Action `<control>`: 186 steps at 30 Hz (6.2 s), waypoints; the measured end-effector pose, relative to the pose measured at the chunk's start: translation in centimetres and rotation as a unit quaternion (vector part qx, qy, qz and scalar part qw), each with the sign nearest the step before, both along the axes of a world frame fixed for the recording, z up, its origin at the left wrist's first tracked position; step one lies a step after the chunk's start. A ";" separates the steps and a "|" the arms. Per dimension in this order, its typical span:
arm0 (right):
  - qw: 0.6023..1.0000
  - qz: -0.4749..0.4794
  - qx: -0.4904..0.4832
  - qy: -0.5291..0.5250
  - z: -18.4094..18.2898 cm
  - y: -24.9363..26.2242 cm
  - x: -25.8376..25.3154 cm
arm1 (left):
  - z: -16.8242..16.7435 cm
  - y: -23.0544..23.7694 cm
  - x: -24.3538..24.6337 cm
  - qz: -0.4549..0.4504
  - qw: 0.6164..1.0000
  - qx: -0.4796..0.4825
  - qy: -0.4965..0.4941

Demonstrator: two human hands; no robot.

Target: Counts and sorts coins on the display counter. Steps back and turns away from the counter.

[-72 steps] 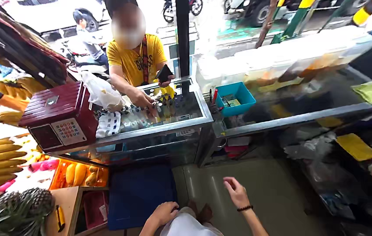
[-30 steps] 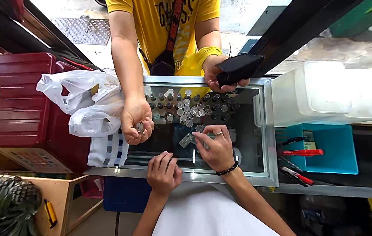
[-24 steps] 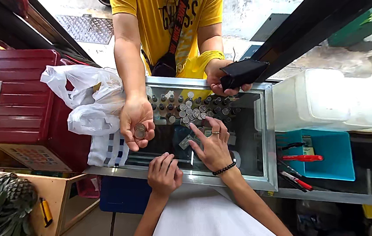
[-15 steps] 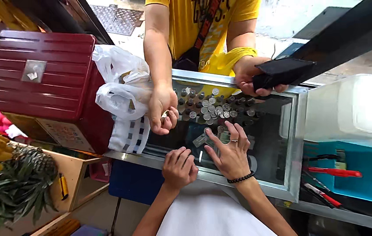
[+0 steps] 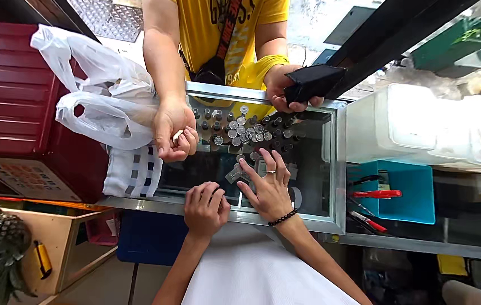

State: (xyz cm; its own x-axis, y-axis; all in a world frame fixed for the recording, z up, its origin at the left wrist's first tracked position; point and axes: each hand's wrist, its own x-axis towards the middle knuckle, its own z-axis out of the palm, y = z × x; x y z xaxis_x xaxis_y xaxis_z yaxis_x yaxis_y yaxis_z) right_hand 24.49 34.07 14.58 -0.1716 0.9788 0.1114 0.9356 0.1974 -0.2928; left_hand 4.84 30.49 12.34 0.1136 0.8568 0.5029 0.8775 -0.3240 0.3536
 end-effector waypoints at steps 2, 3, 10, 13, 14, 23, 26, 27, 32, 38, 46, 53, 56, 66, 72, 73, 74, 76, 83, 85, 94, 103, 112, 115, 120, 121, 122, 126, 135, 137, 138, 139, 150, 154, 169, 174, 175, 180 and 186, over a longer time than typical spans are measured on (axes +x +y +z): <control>1.000 -0.003 -0.005 0.019 0.2 -0.3 -0.1 | 1.1 0.5 0.0 -0.004 0.997 -0.077 -0.021; 0.999 -0.008 -0.002 0.031 0.3 -0.2 -0.1 | 1.6 0.9 0.1 -0.013 0.993 -0.108 -0.034; 0.999 -0.006 0.031 -0.008 0.6 1.8 1.4 | 1.9 3.3 2.0 -0.029 0.986 -0.154 0.057; 0.998 -0.023 0.054 -0.002 1.6 2.8 1.8 | 1.4 3.0 2.2 -0.007 0.990 -0.134 0.051; 0.998 -0.027 0.059 -0.001 1.9 3.3 1.6 | 1.3 3.0 2.2 -0.004 0.990 -0.132 0.053; 1.000 0.008 0.013 -0.026 1.2 4.2 -0.2 | 1.5 3.1 2.3 0.018 0.988 -0.139 0.068; 0.998 -0.043 0.013 -0.039 0.8 4.5 1.4 | 1.5 3.1 2.4 0.016 0.987 -0.141 0.075; 0.997 -0.053 0.002 -0.050 0.8 4.4 2.0 | 1.5 3.1 2.4 0.014 0.987 -0.142 0.075; 0.996 -0.058 -0.025 -0.058 1.5 2.5 3.2 | 1.6 3.3 2.4 0.001 0.986 -0.151 0.074; 0.997 -0.047 0.003 -0.058 0.8 5.2 1.0 | 1.5 3.3 2.2 -0.002 0.984 -0.157 0.083; 0.997 -0.073 0.017 -0.035 1.8 6.5 2.9 | 1.5 3.4 2.4 -0.004 0.984 -0.157 0.087; 0.985 -0.155 -0.011 -0.068 1.7 6.9 6.7 | 1.5 3.1 2.2 0.003 0.986 -0.148 0.078; 0.978 -0.205 -0.014 -0.049 1.7 7.0 9.3 | 1.6 2.9 2.4 0.008 0.987 -0.138 0.076; 0.972 -0.218 -0.021 -0.088 3.0 -2.7 6.3 | 2.3 0.1 3.4 -0.029 0.983 -0.154 0.092; 0.997 -0.077 -0.012 -0.014 3.1 -3.3 0.3 | 2.1 -0.2 5.9 -0.076 0.983 -0.141 0.087; 0.998 -0.065 -0.007 0.004 3.5 -2.3 0.5 | 2.0 -0.2 6.0 -0.074 0.984 -0.133 0.095; 0.998 -0.055 -0.003 0.014 3.9 -0.8 0.9 | 1.8 -0.2 6.0 -0.072 0.984 -0.126 0.107; 0.999 -0.034 0.012 0.008 4.3 2.8 2.1 | 1.5 -0.3 6.2 -0.064 0.982 -0.120 0.133; 0.999 0.040 -0.036 0.008 3.5 8.8 5.5 | 1.5 -0.5 6.6 -0.041 0.980 -0.123 0.152; 0.999 0.024 -0.036 0.029 3.5 8.7 6.1 | 1.5 -0.6 6.6 -0.040 0.981 -0.122 0.147; 0.996 0.045 -0.061 0.043 3.1 11.9 6.4 | 1.2 -0.5 6.4 -0.058 0.980 -0.114 0.155; 0.986 -0.160 -0.022 -0.040 3.7 5.1 12.0 | 1.5 -1.3 5.7 -0.053 0.976 -0.129 0.168; 0.997 -0.075 -0.017 -0.006 3.4 -5.0 1.7 | 2.0 -1.7 5.2 -0.045 0.973 -0.166 0.152; 0.998 -0.067 0.005 0.000 3.5 -2.7 1.3 | 2.0 -1.8 5.0 -0.049 0.973 -0.167 0.149; 0.998 -0.025 0.020 -0.051 1.7 0.3 0.5 | 1.7 -1.8 5.6 -0.067 0.979 -0.147 0.124; 0.998 -0.024 0.022 -0.063 1.4 0.2 0.5 | 1.7 -1.9 5.5 -0.067 0.980 -0.146 0.118; 0.997 -0.026 0.021 -0.075 1.3 -0.1 0.6 | 1.8 -2.0 5.3 -0.065 0.980 -0.150 0.111; 0.996 -0.042 0.003 -0.083 2.3 -2.8 1.9 | 1.9 -2.6 3.4 -0.045 0.986 -0.142 0.072; 0.995 -0.035 -0.002 -0.098 2.2 1.4 4.7 | 1.1 -2.2 2.4 -0.037 0.991 -0.112 0.065; 0.993 -0.037 -0.008 -0.111 2.4 -0.1 4.9 | 0.8 -2.2 2.6 -0.034 0.991 -0.104 0.078; 0.993 -0.037 -0.015 -0.115 2.8 -1.1 5.0 | 0.7 -2.2 2.7 -0.033 0.991 -0.100 0.083; 0.993 -0.037 -0.023 -0.112 3.2 -1.7 5.0 | 0.6 -2.2 2.7 -0.032 0.991 -0.095 0.085; 0.995 -0.054 -0.011 -0.085 3.9 2.9 7.3 | 0.1 -2.4 2.5 -0.029 0.996 -0.072 0.053; 0.997 -0.066 -0.016 -0.038 3.3 -0.5 5.8 | 0.8 -2.5 3.2 -0.029 0.994 -0.098 -0.030; 0.987 0.046 -0.048 0.145 1.7 -2.1 4.7 | 2.3 -0.8 3.0 -0.131 0.976 -0.162 -0.058; 0.985 -0.058 -0.026 0.163 2.9 -1.0 7.8 | 1.8 -0.7 0.4 -0.075 0.985 -0.137 -0.066; 0.985 -0.064 -0.026 0.155 2.9 -1.0 7.7 | 1.8 -0.7 0.5 -0.077 0.986 -0.134 -0.058; 0.991 -0.031 -0.018 0.132 2.4 -0.8 5.5 | 2.0 -0.4 1.9 -0.085 0.988 -0.129 -0.030; 0.994 0.021 -0.042 0.103 1.4 -1.3 2.9 | 2.1 -0.1 2.9 -0.144 0.978 -0.152 -0.024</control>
